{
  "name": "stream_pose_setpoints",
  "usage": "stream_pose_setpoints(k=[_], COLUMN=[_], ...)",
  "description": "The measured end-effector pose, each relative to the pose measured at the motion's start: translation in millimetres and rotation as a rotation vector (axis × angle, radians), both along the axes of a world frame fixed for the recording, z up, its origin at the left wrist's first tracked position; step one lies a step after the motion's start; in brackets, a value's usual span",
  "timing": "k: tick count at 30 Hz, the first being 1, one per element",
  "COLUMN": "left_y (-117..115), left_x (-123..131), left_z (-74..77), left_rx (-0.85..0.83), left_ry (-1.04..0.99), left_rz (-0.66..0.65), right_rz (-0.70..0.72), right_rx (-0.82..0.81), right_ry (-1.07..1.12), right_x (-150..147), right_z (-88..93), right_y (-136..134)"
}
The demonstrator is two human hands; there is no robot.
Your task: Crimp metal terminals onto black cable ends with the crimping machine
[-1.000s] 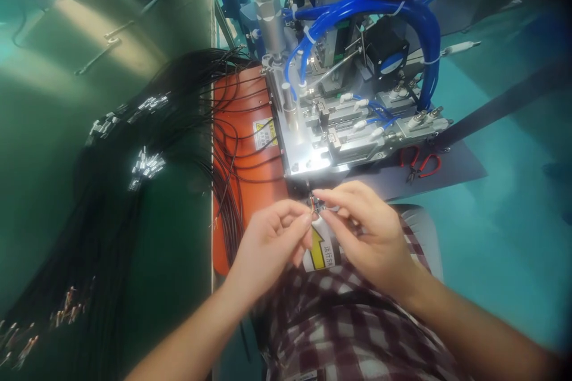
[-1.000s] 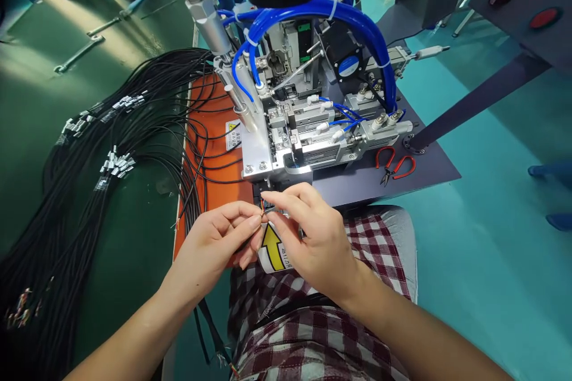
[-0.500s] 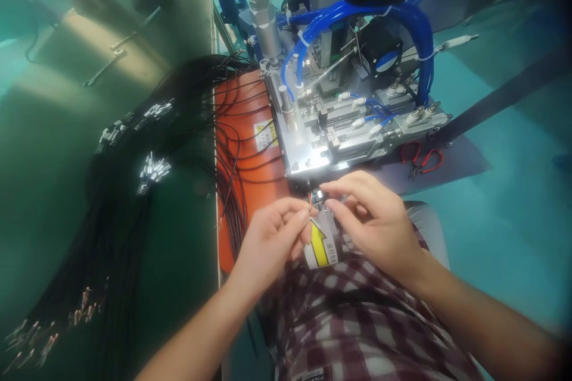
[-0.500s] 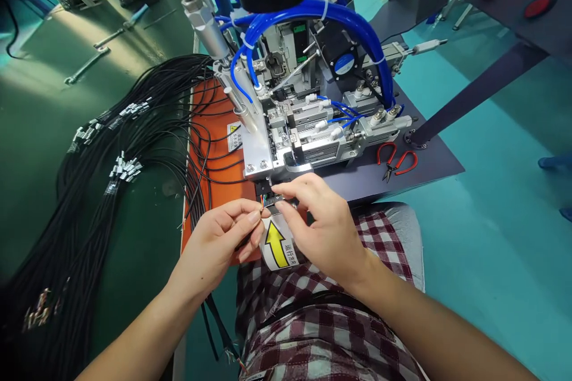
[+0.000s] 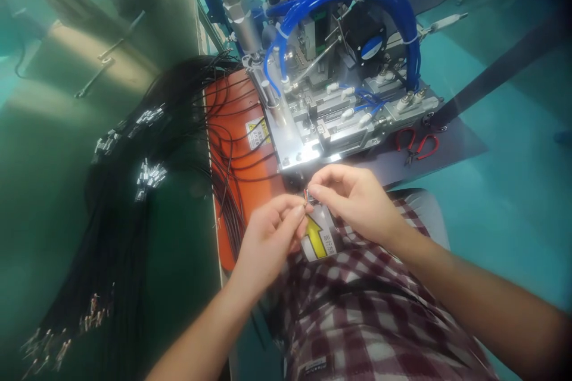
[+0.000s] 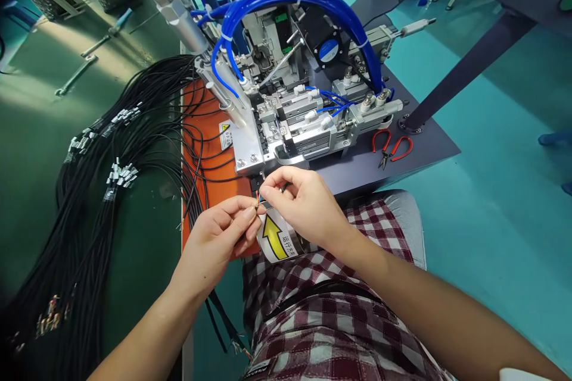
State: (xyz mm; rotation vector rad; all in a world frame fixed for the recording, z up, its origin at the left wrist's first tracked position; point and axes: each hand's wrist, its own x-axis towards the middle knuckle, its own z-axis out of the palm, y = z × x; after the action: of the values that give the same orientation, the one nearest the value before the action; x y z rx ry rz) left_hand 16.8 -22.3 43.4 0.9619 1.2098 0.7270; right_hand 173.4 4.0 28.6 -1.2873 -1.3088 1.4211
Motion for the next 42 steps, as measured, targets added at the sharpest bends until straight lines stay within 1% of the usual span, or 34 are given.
stream_pose_setpoints(k=[3,6,12,18,21,24,28,33,35,38,42], left_y=[-0.1,-0.8,-0.7,0.0,-1.8,-2.7,-1.1,-0.5,-0.6,-0.5,-0.1], left_x=[-0.5,-0.1,-1.5,-4.2,-3.9,-4.0,-5.4,-7.3,-7.4,-6.0,-2.4], left_z=[-1.3,-1.9,-1.0,-3.7,-4.6,-4.3,-2.8,-3.6,-4.5,-4.3,-2.4], left_rx=[0.005,0.019,0.085,0.098,0.094,0.077,0.018,-0.017,-0.023,-0.007,0.035], left_ry=[-0.002,0.018,0.078,0.103,0.113,0.078,-0.015,-0.132,-0.151,-0.119,-0.038], left_rz=[-0.003,-0.005,-0.020,-0.047,-0.046,-0.044,-0.039,-0.055,-0.056,-0.047,-0.019], right_rz=[0.040,0.063,0.168,0.128,0.165,0.190,0.215,0.153,0.135,0.107,0.031], right_rx=[-0.091,-0.143,-0.227,-0.192,-0.200,-0.222,-0.206,-0.189,-0.177,-0.155,-0.107], right_ry=[0.054,0.084,0.070,0.143,0.152,0.188,0.276,0.296,0.287,0.248,0.166], right_x=[1.3,3.1,5.6,4.5,5.0,5.7,4.2,-1.4,-2.5,-0.7,4.0], right_z=[1.9,4.5,11.1,12.2,12.0,9.5,4.6,4.3,3.9,1.7,0.2], right_y=[1.1,2.6,8.2,9.5,10.4,10.8,7.6,0.1,-2.6,-6.8,-14.1])
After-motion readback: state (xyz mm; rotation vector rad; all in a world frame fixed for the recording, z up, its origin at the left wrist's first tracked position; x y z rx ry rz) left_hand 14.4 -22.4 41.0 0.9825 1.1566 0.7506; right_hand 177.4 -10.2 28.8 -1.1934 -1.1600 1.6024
